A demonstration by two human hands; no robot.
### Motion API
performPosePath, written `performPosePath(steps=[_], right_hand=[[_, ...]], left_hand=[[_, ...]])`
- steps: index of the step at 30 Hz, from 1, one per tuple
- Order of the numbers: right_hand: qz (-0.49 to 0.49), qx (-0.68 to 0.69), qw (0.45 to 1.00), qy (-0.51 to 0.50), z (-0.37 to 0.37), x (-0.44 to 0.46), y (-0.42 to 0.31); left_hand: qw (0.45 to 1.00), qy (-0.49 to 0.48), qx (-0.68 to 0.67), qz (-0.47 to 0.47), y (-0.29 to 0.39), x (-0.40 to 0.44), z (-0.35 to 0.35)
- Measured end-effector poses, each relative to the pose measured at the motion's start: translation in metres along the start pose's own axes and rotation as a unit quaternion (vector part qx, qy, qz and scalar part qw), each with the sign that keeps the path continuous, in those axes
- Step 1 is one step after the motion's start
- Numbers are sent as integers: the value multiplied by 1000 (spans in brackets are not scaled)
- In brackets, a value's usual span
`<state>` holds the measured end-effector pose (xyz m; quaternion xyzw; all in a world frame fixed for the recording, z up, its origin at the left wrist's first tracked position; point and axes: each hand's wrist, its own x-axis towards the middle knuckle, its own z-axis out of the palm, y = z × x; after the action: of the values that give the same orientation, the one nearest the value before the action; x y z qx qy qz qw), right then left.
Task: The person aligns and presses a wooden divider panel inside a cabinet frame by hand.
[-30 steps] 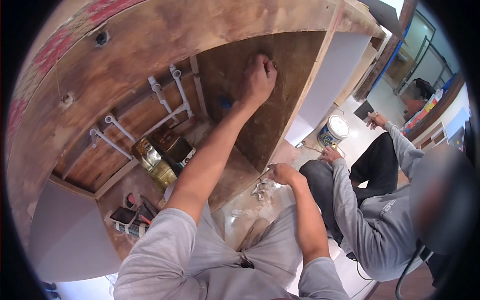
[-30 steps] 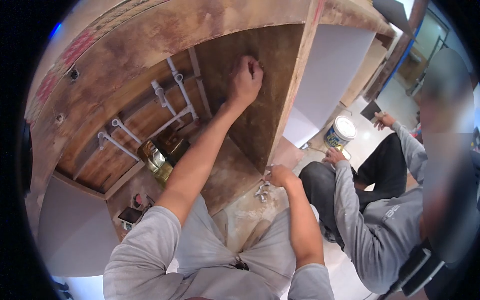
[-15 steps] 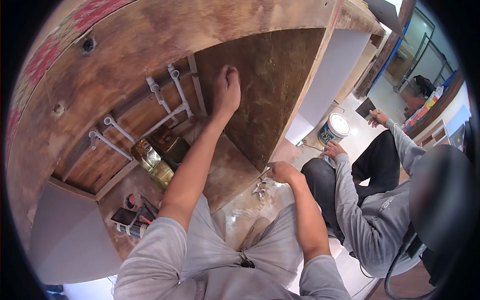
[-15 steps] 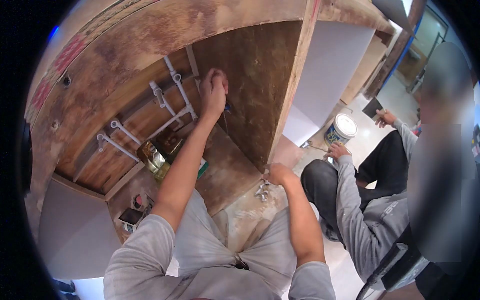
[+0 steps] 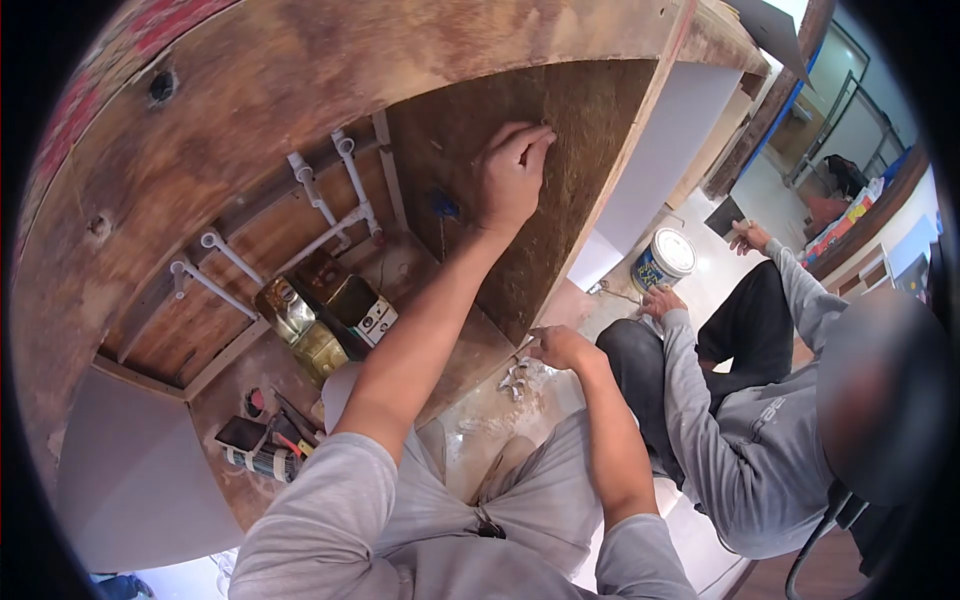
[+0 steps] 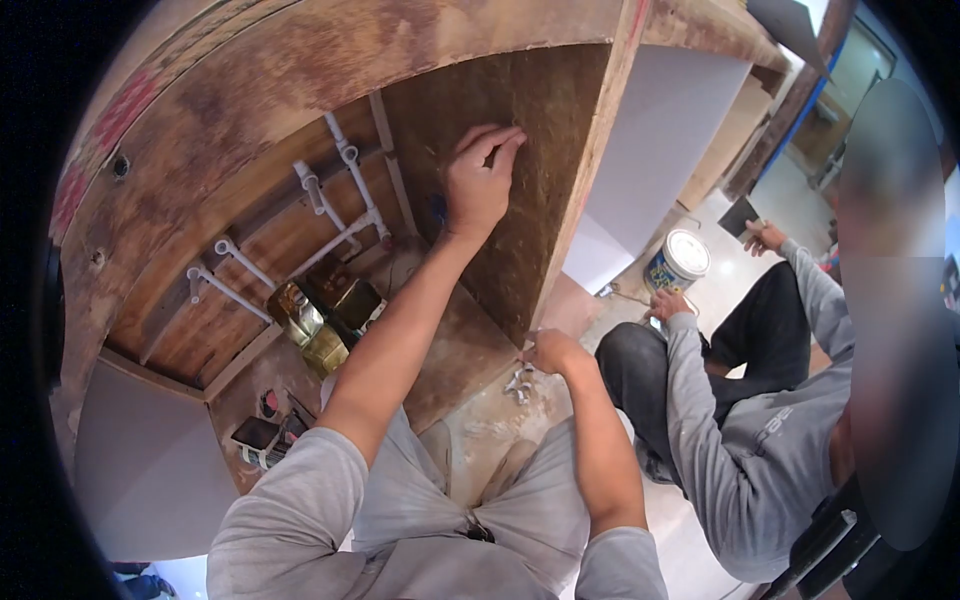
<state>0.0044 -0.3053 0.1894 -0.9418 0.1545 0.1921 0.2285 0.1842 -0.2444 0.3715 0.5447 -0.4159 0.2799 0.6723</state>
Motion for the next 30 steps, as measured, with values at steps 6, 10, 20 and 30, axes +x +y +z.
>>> performPosePath(steps=[6,10,20,30], right_hand=[[-24,2,998,61,1,2,8],[-69,69,960,261,-7,-6,-4],[-30,-376,755,536,-141,-24,-141],[40,-464,729,501,-151,19,-136]], left_hand=[[985,-171,-33,-2,11,-76,-22],[912,-385,8,-142,23,-124,-77],[846,-332,-22,-416,-62,-139,-102],[836,-423,32,-349,-36,-138,-104]])
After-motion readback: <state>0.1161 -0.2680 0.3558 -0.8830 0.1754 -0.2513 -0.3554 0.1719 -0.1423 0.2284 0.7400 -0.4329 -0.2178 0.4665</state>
